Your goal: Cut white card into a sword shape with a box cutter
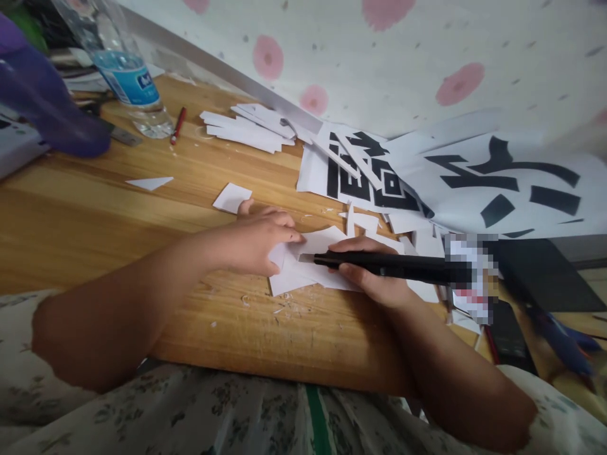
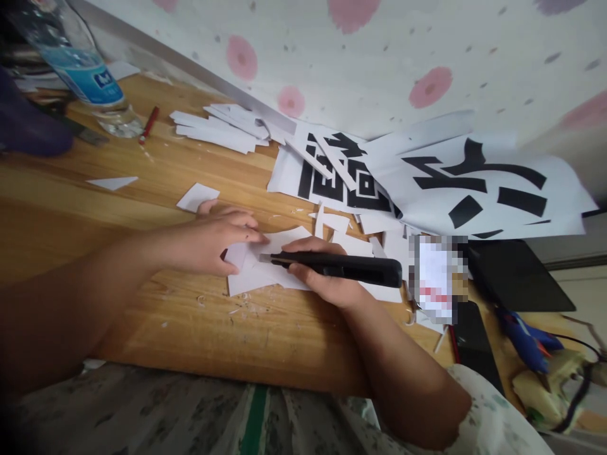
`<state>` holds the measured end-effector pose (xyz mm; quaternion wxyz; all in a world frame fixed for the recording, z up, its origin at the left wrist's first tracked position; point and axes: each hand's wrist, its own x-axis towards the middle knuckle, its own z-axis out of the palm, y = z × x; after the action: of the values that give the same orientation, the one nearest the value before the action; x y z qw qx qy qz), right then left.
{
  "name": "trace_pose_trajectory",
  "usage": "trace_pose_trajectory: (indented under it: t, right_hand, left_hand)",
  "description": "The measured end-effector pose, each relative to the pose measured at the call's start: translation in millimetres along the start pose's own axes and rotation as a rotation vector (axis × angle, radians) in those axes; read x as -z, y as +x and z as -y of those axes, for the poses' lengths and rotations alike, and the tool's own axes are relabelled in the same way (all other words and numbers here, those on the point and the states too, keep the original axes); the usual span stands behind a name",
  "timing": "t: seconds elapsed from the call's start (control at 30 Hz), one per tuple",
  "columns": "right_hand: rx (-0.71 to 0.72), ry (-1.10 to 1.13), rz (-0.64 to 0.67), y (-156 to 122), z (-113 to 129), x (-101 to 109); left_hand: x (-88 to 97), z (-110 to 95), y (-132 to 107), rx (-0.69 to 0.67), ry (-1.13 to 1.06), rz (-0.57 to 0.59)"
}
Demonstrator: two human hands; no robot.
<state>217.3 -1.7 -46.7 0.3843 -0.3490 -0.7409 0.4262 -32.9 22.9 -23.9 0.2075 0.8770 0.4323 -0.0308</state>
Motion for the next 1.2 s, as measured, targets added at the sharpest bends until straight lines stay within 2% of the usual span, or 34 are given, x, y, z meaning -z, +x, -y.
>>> trace_pose_trajectory:
  t: [0.5,0.73,1.2]
  right_hand:
    - [0.111,-0.046,0.127,0,-2,2]
    - [0.219,-0.215,0.155,6,11,-3]
    - [0.246,-0.386,0.199,4,21,-4]
  left_hand:
    - [-4.0,4,4,-0.015,-0.048,-0.028]
    - [-8.5,-3,7,-0.007,-0.030,-0.087]
    - [-8.3,-3,9,0.029,-0.047,-0.091]
